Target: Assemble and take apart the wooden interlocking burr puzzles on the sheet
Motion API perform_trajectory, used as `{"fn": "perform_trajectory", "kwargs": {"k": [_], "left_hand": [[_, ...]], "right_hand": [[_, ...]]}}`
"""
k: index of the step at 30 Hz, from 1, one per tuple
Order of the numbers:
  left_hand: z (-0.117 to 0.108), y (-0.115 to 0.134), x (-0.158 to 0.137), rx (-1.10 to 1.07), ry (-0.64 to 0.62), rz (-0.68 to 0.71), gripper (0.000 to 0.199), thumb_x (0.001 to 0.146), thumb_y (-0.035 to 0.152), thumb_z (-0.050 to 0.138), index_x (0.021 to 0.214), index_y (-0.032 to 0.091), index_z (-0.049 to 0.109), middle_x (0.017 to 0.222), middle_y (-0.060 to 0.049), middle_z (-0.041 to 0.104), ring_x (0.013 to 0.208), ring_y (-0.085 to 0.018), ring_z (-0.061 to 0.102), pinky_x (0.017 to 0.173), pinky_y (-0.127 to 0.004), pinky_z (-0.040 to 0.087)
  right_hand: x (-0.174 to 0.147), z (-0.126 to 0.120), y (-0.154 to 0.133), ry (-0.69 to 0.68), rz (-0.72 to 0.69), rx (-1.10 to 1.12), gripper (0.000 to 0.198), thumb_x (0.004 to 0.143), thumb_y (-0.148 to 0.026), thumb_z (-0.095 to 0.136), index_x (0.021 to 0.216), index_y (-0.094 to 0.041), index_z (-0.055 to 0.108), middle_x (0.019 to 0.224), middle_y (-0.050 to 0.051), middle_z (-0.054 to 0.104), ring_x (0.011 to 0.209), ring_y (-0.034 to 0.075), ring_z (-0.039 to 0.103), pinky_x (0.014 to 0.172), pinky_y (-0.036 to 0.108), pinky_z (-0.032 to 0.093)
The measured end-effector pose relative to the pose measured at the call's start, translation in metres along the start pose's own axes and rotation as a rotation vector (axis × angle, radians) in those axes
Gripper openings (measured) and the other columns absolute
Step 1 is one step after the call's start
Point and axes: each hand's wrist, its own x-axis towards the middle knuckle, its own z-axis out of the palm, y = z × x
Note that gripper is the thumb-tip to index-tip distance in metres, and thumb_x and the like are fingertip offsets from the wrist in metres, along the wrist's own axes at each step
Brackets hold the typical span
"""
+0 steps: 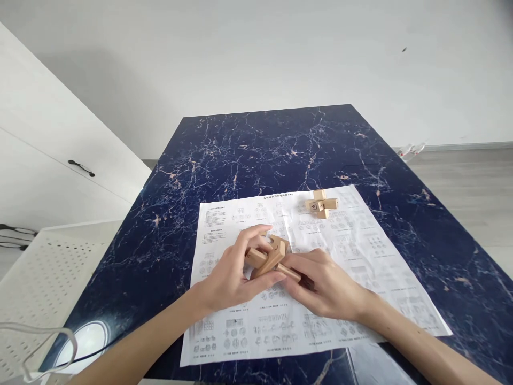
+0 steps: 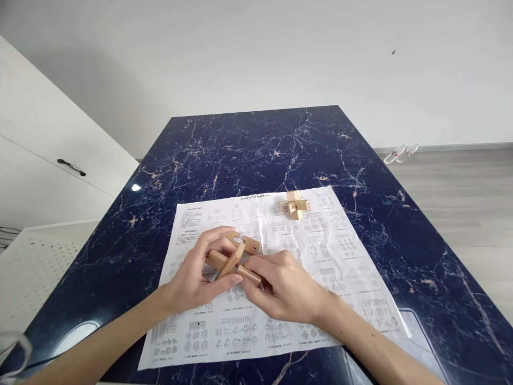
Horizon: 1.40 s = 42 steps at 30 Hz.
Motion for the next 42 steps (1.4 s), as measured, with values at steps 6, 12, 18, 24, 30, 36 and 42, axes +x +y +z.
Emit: {"fn": "perform_trajectory", "kwargs": {"k": [6,12,18,24,30,36,42], "left_hand": [[0.0,0.006,0.001,0.036,0.014,-0.044,0.054,0.103,0.03,0.072,0.149,0.031,0.045,0.116,-0.006,0.076,0.092,-0.019,0.076,0.062,-0.021,0.056],[0.0,0.01,0.003,0.039,0.05,-0.046,0.048,0.103,0.028,0.072,0.145,0.03,0.049,0.116,-0.004,0.078,0.094,-0.018,0.078,0.067,-0.022,0.06],[-0.001,0.011,0.006,0.107,0.171,-0.03,0.033,0.104,0.03,0.067,0.135,0.026,0.058,0.104,-0.003,0.074,0.083,-0.015,0.073,0.068,-0.025,0.06],[-0.006,0.008,0.006,0.144,0.202,-0.048,0.032,0.107,0.036,0.062,0.137,0.025,0.059,0.101,-0.004,0.074,0.081,-0.016,0.07,0.065,-0.027,0.057],[-0.008,0.009,0.008,0.153,0.208,-0.05,0.032,0.107,0.038,0.063,0.135,0.023,0.06,0.098,-0.003,0.073,0.078,-0.016,0.069,0.063,-0.026,0.055],[-0.008,0.01,0.009,0.158,0.215,-0.069,0.032,0.109,0.039,0.06,0.137,0.023,0.059,0.101,-0.005,0.074,0.083,-0.017,0.072,0.065,-0.027,0.057],[-0.007,0.011,0.008,0.238,0.155,-0.039,0.032,0.111,0.034,0.054,0.14,0.021,0.055,0.101,-0.005,0.076,0.076,-0.015,0.071,0.063,-0.026,0.057]], "right_hand": [[0.001,-0.001,-0.002,0.011,0.01,0.028,0.033,0.105,-0.022,0.057,0.077,-0.023,0.039,0.063,-0.008,0.039,0.052,0.008,0.035,0.053,0.026,0.026],[0.003,-0.003,-0.003,0.023,0.003,0.019,0.033,0.106,-0.021,0.056,0.077,-0.023,0.039,0.062,-0.009,0.038,0.052,0.008,0.033,0.053,0.025,0.027],[0.003,-0.008,-0.003,0.019,0.025,0.021,0.035,0.107,-0.026,0.054,0.076,-0.024,0.037,0.063,-0.008,0.04,0.051,0.009,0.033,0.052,0.027,0.027],[0.001,-0.011,-0.002,0.014,0.068,0.025,0.038,0.108,-0.03,0.054,0.075,-0.024,0.035,0.061,-0.007,0.04,0.052,0.01,0.034,0.052,0.029,0.026],[0.003,-0.012,-0.002,0.016,0.068,0.041,0.037,0.109,-0.028,0.054,0.076,-0.024,0.038,0.062,-0.007,0.04,0.052,0.01,0.035,0.052,0.029,0.026],[0.005,-0.015,-0.005,0.017,0.066,0.061,0.036,0.109,-0.029,0.053,0.076,-0.024,0.039,0.061,-0.007,0.041,0.052,0.01,0.036,0.052,0.029,0.028],[0.003,-0.018,-0.002,0.018,0.077,0.021,0.037,0.109,-0.031,0.053,0.075,-0.025,0.039,0.061,-0.006,0.043,0.051,0.01,0.036,0.051,0.029,0.027]]}}
